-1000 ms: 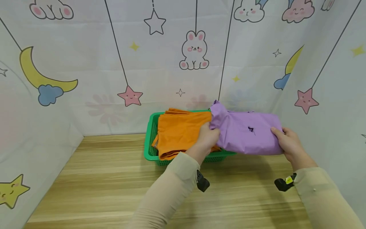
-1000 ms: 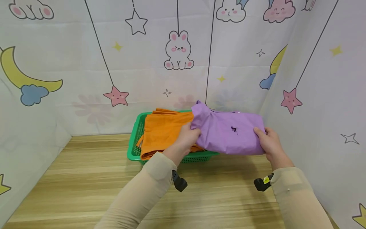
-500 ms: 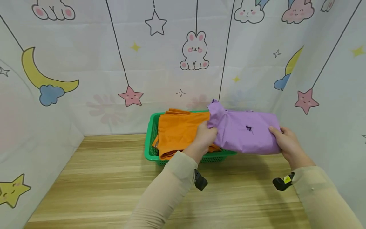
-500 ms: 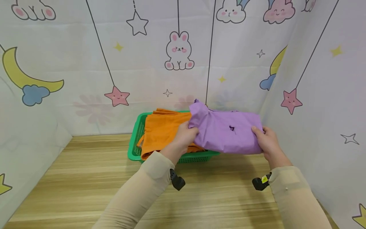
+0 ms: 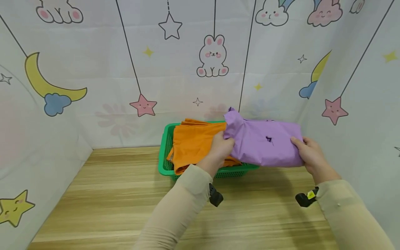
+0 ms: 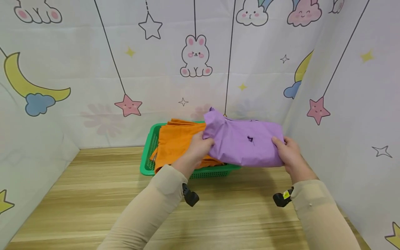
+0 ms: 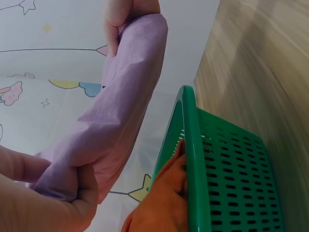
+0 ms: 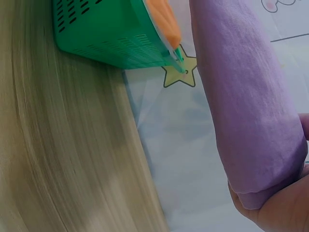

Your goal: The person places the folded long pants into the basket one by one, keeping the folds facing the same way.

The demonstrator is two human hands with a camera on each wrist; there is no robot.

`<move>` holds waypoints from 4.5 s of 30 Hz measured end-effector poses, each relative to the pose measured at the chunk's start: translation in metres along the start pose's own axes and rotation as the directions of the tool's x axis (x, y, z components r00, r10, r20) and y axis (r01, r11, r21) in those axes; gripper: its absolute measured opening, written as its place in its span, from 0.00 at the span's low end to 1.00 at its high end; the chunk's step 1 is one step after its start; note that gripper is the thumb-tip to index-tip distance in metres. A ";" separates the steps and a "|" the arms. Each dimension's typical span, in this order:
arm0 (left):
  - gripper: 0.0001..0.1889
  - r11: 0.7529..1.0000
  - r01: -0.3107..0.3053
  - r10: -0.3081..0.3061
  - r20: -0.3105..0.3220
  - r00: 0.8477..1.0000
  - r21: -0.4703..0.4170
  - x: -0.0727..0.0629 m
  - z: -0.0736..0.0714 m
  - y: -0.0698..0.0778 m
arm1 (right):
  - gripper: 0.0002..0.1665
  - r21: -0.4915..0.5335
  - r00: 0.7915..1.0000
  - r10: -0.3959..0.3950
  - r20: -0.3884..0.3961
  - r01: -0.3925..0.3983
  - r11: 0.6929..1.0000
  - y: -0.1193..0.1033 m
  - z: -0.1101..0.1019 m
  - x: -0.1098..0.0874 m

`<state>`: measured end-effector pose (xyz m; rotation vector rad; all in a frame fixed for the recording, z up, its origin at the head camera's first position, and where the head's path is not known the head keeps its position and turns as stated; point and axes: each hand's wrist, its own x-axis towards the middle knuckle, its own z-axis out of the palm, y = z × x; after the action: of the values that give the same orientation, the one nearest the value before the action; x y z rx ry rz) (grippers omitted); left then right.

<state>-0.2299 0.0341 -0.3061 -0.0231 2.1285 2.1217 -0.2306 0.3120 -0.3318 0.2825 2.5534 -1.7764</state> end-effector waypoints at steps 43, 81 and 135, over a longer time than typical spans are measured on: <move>0.27 0.998 -0.027 0.029 -0.037 0.999 0.063 0.008 -0.029 -0.001 | 0.45 0.040 0.998 -0.018 0.057 0.016 0.999 -0.011 0.022 0.005; 0.27 0.995 0.007 -0.002 -0.051 0.999 0.097 0.012 -0.061 -0.002 | 0.43 0.059 0.994 -0.028 0.105 0.022 0.998 -0.023 0.046 0.012; 0.30 0.987 0.013 0.001 -0.088 0.996 0.161 0.009 -0.107 -0.002 | 0.39 0.058 0.969 -0.085 0.230 0.074 0.996 -0.043 0.078 0.019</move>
<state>-0.2477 -0.0720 -0.3091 -0.1081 2.3405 1.9729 -0.2630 0.2274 -0.3220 -0.0280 2.3917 -1.7805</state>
